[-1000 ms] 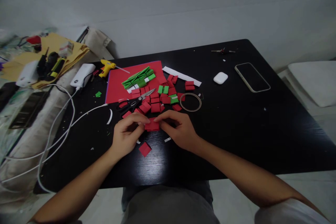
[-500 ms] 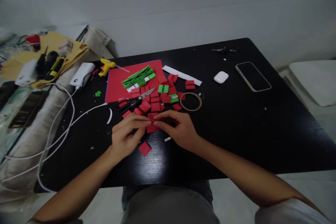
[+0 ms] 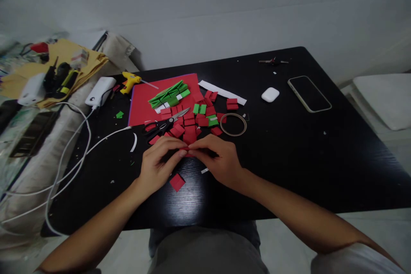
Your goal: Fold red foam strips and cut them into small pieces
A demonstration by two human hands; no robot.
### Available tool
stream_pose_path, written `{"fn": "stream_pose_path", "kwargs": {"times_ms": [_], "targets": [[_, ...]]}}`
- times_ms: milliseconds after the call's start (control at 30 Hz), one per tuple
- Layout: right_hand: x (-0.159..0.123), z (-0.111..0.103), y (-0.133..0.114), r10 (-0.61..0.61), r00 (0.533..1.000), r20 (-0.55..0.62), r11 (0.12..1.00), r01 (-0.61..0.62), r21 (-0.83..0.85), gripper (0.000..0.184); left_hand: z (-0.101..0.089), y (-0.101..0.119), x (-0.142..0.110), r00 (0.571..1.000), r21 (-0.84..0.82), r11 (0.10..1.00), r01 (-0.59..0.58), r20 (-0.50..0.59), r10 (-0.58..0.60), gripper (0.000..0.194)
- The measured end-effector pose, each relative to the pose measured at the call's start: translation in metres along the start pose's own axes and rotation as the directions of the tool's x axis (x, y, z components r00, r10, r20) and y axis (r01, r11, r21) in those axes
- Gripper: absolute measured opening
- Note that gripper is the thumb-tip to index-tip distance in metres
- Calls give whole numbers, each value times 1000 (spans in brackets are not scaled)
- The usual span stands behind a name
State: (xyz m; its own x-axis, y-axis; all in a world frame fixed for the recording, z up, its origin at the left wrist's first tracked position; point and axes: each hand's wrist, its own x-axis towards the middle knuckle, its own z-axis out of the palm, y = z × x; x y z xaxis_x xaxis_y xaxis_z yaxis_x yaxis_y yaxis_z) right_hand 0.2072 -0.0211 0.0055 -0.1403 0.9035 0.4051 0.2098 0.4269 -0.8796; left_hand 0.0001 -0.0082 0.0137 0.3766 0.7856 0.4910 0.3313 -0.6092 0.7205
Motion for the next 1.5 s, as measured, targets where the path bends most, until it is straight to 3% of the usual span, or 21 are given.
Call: {"fn": "stream_pose_path", "kwargs": {"times_ms": [167, 500, 1500], "targets": [[0, 1, 1, -44, 999, -5, 999, 44, -5, 16, 1, 1, 1, 1000, -28, 1000, -2, -13, 2, 9], [-1, 1, 4, 32, 999, 24, 999, -32, -19, 13, 1, 2, 1, 999, -34, 999, 1, -37, -3, 11], [0, 2, 1, 34, 998, 58, 998, -31, -50, 5, 1, 2, 0, 1000, -24, 999, 27, -3, -27, 10]]}}
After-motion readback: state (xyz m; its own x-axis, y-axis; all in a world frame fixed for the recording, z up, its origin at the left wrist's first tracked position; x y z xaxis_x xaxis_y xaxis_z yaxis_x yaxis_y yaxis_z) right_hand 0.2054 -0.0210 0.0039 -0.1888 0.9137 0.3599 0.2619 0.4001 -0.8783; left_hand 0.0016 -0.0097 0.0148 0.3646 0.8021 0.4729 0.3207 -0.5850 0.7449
